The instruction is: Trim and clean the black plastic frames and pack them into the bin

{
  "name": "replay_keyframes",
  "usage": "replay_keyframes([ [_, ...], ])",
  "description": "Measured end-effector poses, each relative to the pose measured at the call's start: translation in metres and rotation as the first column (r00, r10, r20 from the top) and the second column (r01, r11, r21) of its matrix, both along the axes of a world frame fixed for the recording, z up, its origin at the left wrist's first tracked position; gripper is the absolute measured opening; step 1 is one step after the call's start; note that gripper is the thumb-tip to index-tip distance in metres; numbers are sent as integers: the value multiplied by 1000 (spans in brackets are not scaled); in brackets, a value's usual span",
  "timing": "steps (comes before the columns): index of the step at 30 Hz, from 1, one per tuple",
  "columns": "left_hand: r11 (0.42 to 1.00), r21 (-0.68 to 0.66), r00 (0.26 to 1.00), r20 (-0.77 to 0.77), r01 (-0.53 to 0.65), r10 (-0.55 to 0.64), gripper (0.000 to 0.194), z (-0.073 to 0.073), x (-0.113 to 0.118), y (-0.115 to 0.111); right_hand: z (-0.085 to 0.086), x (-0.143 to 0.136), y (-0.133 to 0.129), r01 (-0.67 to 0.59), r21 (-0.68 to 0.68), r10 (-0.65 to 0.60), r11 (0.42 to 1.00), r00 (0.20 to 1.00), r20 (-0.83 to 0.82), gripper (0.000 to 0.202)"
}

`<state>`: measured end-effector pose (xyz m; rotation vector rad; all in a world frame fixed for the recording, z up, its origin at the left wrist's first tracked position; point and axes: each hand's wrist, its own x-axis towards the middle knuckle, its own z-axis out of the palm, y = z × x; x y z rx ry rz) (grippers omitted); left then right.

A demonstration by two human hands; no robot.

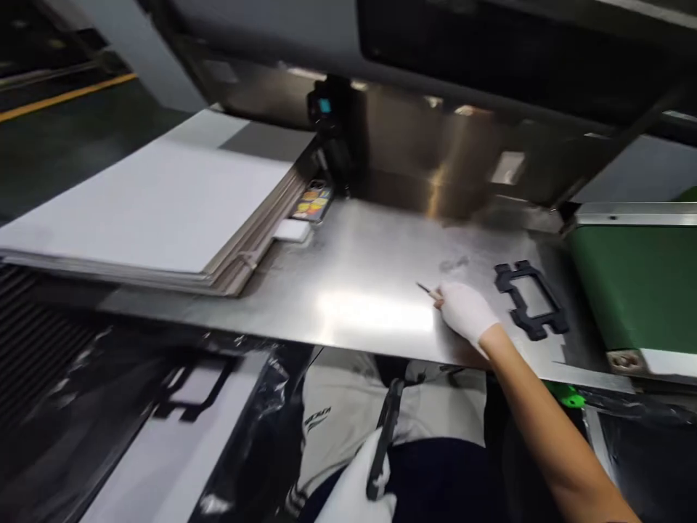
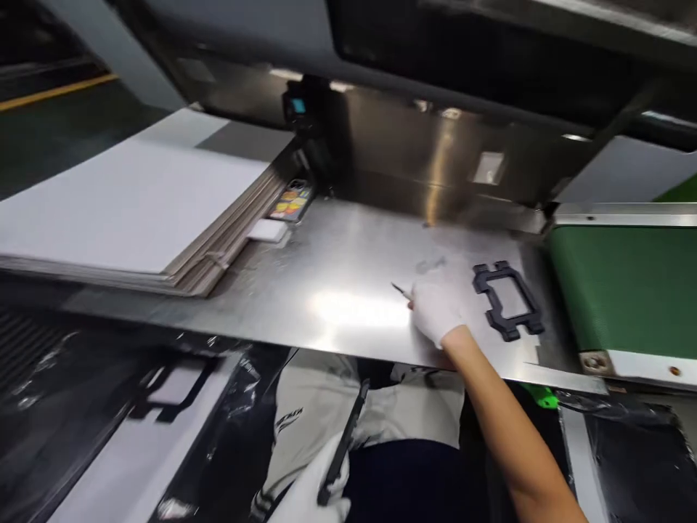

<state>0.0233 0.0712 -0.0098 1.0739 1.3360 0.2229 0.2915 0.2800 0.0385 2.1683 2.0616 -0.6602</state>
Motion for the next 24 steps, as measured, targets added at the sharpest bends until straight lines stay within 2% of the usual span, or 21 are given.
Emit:
replay_keyframes([
  [2,995,-30,995,22,-96,97,32,-9,-4,-8,-1,8,-32,22,1,-21,1000,999,-40,18],
  [4,983,-28,980,71,-184,185,39,-16,-6,-12,2,18,-75,55,2,-53,998,963,-265,26],
  [6,974,-10,968,111,-224,224,35,-21,-7,-12,5,19,-122,-36,-161,-61,986,828,-557,35],
  [8,978,-2,971,125,-207,205,29,-24,-6,-9,1,4,-166,-201,-337,-116,920,681,-723,45],
  [9,982,-7,972,137,-190,189,28,-25,-5,-8,-5,-9,-185,-250,-394,-152,885,644,-750,50],
  [11,987,-17,970,186,-157,157,30,-25,-4,-6,-21,-41,-213,-265,-460,-209,848,630,-748,58],
  [14,994,6,967,233,-112,108,23,-25,-2,-4,-46,-82,-233,-163,-489,-259,857,684,-682,59],
  [16,996,19,973,215,-89,83,12,-24,-2,-4,-55,-95,-235,-100,-491,-273,865,728,-629,60],
  [20,998,-19,981,184,-67,69,9,-22,-2,-1,-54,-100,-233,-36,-514,-306,857,766,-565,64],
  [24,995,-19,984,151,-97,98,6,-22,-1,-1,-51,-101,-233,2,-532,-326,847,792,-516,72],
])
